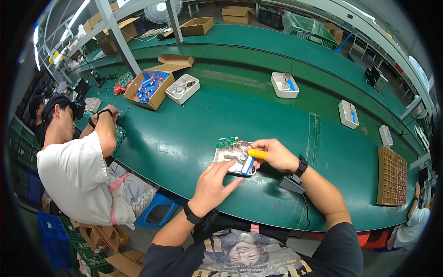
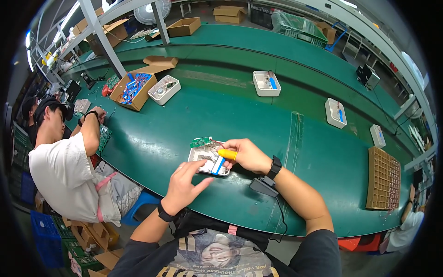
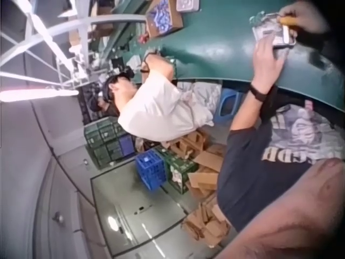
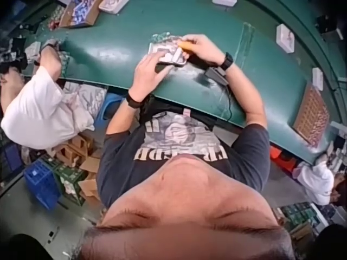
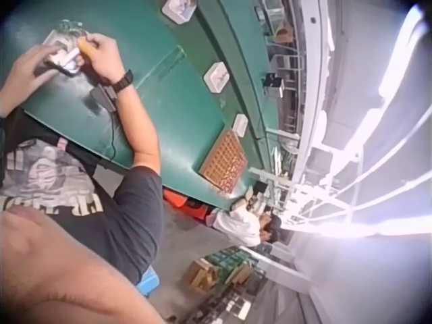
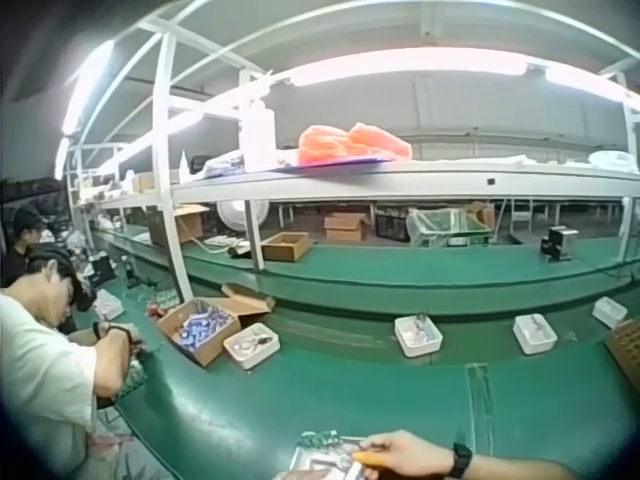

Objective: The person is assembling electronic components onto printed circuit boards at a factory workstation.

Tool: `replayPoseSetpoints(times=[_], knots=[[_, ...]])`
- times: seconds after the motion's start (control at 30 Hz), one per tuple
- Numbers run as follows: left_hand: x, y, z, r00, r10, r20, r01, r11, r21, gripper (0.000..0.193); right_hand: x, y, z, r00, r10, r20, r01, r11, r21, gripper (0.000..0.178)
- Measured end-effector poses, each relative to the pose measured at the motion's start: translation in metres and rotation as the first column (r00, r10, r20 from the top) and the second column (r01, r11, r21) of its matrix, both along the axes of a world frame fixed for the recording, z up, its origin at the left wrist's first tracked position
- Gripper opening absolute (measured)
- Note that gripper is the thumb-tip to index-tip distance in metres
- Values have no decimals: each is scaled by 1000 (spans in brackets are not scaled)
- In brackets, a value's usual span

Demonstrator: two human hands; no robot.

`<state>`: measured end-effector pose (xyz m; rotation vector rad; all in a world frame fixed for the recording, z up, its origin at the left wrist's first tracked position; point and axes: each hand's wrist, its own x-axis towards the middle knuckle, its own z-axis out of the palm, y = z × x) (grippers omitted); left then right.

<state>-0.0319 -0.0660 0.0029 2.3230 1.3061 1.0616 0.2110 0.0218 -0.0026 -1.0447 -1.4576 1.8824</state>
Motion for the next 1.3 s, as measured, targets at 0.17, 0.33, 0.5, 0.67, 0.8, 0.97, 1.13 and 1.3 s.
replayPoseSetpoints(times=[0.17,0.33,0.5,0.67,0.8,0.97,1.13,1.3], knots=[[13,2,-8,985,42,168,4,965,-263,33,-6,-5,1,998,-53,-32,52,998,-36,31],[12,8,-16,967,76,243,6,947,-321,31,-10,-10,7,996,-72,-53,82,977,198,31],[-12,64,-9,991,95,95,-107,985,138,19,12,17,5,947,-161,277,24,898,440,29],[-24,92,-8,991,131,-3,-125,944,-305,18,28,29,-10,848,-252,467,-193,674,713,29],[-31,98,-28,995,77,61,-59,967,-247,18,16,23,-10,847,-381,371,-223,380,898,30],[-20,91,-52,929,130,345,21,916,-401,19,-6,19,-7,900,-334,281,-269,82,960,32],[-9,72,-43,911,166,377,-8,922,-387,29,2,19,-20,907,-275,320,-293,135,947,28],[-20,44,-53,953,258,160,-210,941,-267,43,5,24,-19,882,-320,346,-317,142,938,24]])
